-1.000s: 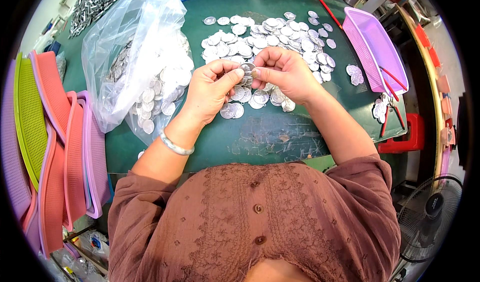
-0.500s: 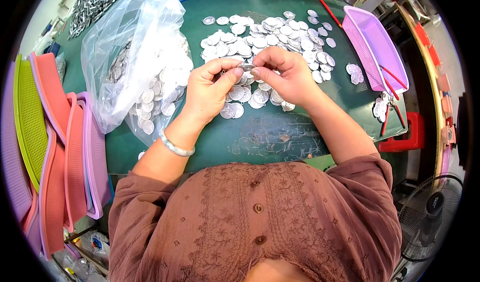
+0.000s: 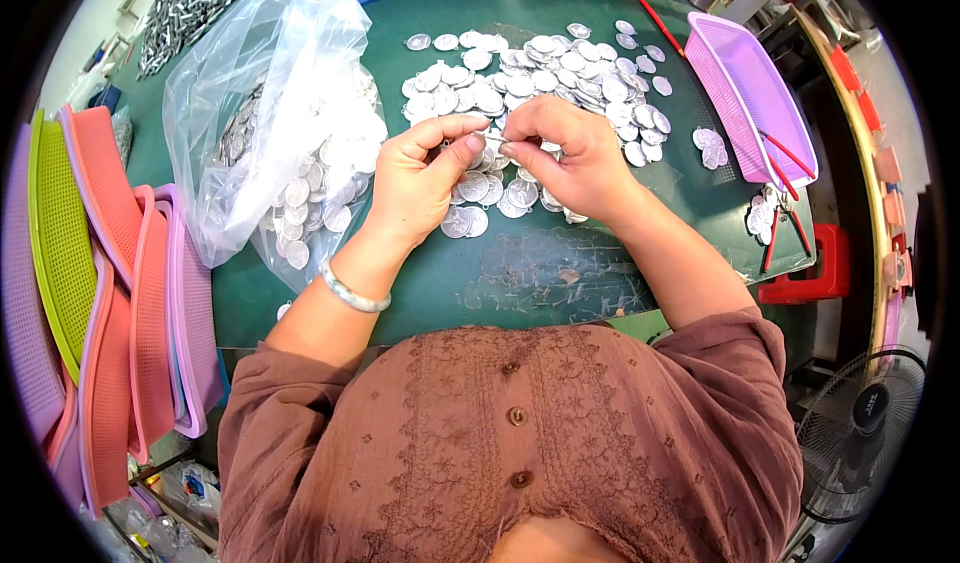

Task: The person sits at a green workbench and assembles small, round silver metal pieces by hand. They pick up individual components from a large pile, fit them together, and occasionally use a pair of red pliers to adjust or secure the parts. The assembled items are placed back onto the table or into a plastic bag.

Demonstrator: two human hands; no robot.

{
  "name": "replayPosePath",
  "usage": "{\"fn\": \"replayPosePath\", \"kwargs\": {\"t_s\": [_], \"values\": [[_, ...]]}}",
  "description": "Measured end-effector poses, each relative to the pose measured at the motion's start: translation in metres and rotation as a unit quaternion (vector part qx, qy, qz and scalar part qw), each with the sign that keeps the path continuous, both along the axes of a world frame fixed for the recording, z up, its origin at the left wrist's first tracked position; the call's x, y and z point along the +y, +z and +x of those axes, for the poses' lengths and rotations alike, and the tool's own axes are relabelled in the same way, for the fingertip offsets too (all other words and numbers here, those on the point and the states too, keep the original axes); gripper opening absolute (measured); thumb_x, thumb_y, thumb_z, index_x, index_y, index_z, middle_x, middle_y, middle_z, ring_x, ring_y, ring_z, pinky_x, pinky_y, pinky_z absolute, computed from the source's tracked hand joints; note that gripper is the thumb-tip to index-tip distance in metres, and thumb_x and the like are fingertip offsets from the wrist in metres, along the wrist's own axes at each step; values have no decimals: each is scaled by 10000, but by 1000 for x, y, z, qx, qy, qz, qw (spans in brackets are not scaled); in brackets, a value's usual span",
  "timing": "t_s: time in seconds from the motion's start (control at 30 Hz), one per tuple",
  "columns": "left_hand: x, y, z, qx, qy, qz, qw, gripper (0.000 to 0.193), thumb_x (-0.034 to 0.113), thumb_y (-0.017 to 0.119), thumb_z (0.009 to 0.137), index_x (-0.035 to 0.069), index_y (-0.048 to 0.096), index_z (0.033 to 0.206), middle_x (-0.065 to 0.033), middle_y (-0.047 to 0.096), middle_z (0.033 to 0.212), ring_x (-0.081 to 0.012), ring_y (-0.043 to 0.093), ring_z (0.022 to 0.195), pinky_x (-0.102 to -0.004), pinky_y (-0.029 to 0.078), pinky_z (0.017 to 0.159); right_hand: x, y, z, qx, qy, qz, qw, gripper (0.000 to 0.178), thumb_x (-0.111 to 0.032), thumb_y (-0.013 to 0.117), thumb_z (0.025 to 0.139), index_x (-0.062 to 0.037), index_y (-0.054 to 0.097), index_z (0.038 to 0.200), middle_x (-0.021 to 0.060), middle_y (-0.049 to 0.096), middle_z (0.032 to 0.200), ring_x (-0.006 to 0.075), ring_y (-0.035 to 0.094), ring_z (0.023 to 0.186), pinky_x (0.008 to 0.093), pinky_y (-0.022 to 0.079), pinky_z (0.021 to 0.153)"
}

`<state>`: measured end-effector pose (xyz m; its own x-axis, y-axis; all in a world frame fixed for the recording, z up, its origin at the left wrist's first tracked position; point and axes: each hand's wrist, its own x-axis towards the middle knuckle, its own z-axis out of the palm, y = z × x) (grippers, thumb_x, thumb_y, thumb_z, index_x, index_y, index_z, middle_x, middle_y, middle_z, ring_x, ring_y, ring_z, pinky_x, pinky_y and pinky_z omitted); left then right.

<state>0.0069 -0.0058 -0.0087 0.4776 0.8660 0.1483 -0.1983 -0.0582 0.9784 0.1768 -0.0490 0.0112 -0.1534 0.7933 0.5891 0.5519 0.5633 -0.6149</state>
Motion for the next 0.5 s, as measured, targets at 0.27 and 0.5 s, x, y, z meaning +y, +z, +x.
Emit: {"fn": "replayPosePath", "kwargs": {"t_s": [0.27, 0.5], "values": [[-1, 3, -1, -1, -6, -39, 999, 162, 67, 582, 802, 37, 616, 957, 35, 561, 698, -11, 434, 542, -147, 345, 467, -4, -1, -2, 78, 17, -80, 994, 81, -28, 613, 719, -31, 546, 764, 42, 561, 695, 138, 560, 618, 252, 437, 545], [-3, 7, -1, 4, -5, -83, 996, 152, 141, 590, 808, 23, 610, 901, 20, 558, 667, -18, 450, 529, -145, 349, 451, -3, 1, -2, 329, 75, -330, 882, 96, -47, 604, 751, -3, 538, 804, 35, 570, 696, 90, 547, 595, 212, 442, 543]]}}
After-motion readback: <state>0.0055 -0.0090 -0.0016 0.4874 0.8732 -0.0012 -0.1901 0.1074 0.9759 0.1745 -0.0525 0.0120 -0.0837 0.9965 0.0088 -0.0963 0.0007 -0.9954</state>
